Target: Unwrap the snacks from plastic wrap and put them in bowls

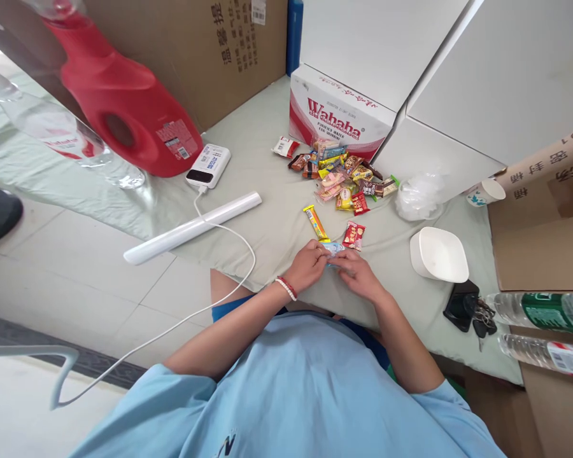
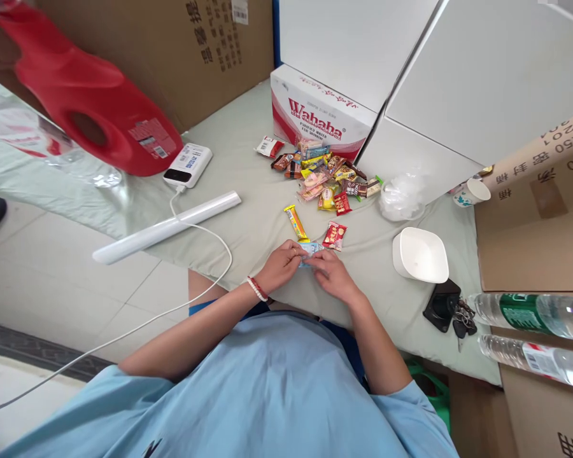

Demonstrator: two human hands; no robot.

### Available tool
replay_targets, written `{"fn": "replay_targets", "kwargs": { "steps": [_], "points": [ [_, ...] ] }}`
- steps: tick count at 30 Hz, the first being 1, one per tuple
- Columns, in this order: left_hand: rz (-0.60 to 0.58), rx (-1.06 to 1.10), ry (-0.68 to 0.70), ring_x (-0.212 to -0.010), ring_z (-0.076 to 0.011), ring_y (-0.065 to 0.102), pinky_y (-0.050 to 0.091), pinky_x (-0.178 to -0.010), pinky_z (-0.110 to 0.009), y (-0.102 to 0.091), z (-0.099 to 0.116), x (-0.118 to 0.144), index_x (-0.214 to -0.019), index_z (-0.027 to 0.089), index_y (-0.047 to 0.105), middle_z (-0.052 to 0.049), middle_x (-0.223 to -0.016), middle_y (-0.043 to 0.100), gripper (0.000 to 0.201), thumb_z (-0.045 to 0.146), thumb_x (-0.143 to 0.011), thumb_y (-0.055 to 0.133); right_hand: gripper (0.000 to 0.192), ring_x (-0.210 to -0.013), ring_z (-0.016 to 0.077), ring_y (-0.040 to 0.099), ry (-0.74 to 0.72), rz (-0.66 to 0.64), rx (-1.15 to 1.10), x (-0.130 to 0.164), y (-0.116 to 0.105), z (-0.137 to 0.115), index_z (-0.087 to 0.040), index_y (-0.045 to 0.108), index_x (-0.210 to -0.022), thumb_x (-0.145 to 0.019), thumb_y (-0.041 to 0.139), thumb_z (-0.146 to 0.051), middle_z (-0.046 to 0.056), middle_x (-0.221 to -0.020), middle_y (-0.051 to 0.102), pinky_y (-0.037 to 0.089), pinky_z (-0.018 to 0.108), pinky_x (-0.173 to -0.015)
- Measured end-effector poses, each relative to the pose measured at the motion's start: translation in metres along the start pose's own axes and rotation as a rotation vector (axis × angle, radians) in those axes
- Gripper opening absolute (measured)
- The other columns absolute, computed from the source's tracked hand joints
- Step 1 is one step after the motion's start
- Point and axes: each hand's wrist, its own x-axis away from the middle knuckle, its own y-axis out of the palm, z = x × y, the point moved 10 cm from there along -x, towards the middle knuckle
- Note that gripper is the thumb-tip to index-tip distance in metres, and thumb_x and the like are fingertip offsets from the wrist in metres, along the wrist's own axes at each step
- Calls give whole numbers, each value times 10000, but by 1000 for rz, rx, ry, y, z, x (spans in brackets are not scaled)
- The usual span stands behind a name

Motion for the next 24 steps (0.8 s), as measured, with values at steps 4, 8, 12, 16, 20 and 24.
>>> {"fn": "replay_targets", "kwargs": {
  "steps": [4,8,12,16,20,24],
  "points": [
    [-37,-147,89,-1050,-202,635,536,-958,-353,9,3,6,-1151,176,720,-102,-1157,636,382,91,-898,447,345,-1033,248,636,335,357,-39,25,-47,54,-212,740,-1163,-1002,466,-344,110,-1109,699,514,416,-936],
    [-64,-375,120,-1071,-234,594,522,-918,-382,17,10,14,-1228,206,676,-110,-1210,618,399,105,-907,462,439,-936,288,591,517,337,191,37,-38,82,-170,745,-1103,-934,599,-548,134,-953,680,494,463,-915],
    [-120,-557,141,-1058,-259,570,505,-871,-405,26,21,20,-1256,199,647,-129,-1196,624,354,160,-991,415,313,-959,276,580,471,322,203,36,-38,77,-204,747,-870,-919,614,-483,108,-937,643,488,444,-919],
    [-155,-669,160,-1089,-295,560,494,-814,-424,34,31,23,-1290,189,625,-158,-1205,630,353,175,-1014,406,277,-908,238,620,409,340,72,22,-50,52,-212,722,-945,-951,571,-445,91,-991,656,512,365,-817],
    [-164,-677,153,-1103,-298,589,507,-871,-438,38,33,21,-1235,157,649,-163,-1180,647,337,174,-1015,395,209,-823,210,620,249,200,91,-16,-23,10,-223,648,-929,-1002,479,-322,52,-876,684,475,316,-768],
    [-121,-395,147,-1145,-260,625,524,-1006,-421,20,21,23,-1205,160,667,-150,-1286,643,345,123,-933,459,214,-834,223,615,231,154,125,-39,4,3,-217,598,-937,-1012,403,-262,72,-879,683,453,311,-741]
  ]
}}
